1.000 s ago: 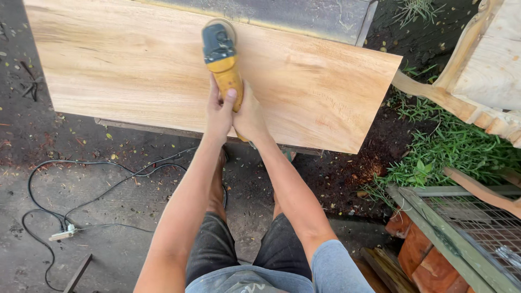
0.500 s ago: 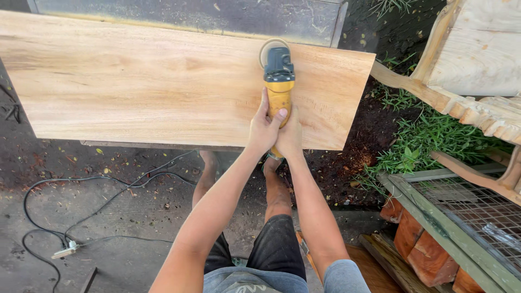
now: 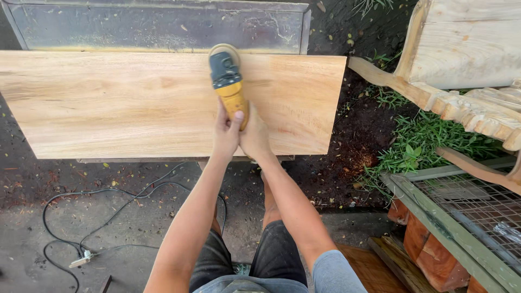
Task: The person uses an orbital sander to smooth the surface of a large wooden plank resting on a metal stand. They then pick up a long, thin wooden strip and sand it along its length and edges.
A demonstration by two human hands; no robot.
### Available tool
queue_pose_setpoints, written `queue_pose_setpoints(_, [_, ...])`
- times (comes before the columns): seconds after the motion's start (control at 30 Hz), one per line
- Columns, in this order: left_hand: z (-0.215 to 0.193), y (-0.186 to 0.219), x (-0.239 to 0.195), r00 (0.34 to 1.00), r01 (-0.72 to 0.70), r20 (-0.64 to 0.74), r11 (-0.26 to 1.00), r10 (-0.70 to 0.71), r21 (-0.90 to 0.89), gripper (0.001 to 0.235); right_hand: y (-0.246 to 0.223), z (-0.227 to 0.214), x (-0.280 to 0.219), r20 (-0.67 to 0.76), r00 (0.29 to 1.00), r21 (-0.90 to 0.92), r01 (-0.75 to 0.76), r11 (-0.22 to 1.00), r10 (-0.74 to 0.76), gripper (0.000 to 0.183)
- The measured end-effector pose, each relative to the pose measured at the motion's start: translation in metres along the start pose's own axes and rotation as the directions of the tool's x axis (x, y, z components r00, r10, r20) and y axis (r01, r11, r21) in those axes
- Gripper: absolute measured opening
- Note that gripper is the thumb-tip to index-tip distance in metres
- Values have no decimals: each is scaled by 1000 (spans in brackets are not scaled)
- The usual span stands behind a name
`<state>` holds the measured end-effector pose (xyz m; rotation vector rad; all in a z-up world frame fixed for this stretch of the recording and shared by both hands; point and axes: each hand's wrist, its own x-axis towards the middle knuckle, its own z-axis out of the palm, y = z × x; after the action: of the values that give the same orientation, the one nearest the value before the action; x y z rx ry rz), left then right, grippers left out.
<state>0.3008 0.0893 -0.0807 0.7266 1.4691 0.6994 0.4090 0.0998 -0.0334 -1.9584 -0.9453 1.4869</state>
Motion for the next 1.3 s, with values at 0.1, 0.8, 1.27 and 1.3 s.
queue_pose_setpoints(0.1, [45,-13,-6,992,-80,98,997,81,-17,85,16,-35,-8,-44,996,37,-73,997,74,67])
queue_pose_setpoints(0.8, [150,-24,-25,969,65,244,995,-44,-77,93,87,-120,-15,-156,988,126,-4,992,24,67])
queue_pose_setpoints(1.27, [146,-15,-21,992,-18,126,1000,20,-22,86,75,-130,-1,-68,997,83,-22,996,28,62])
queue_pose_setpoints(1.3, [149,-18,-21,988,-16,155,1000,15,4,86,78,-134,-2,-86,996,79,-26,997,33,63])
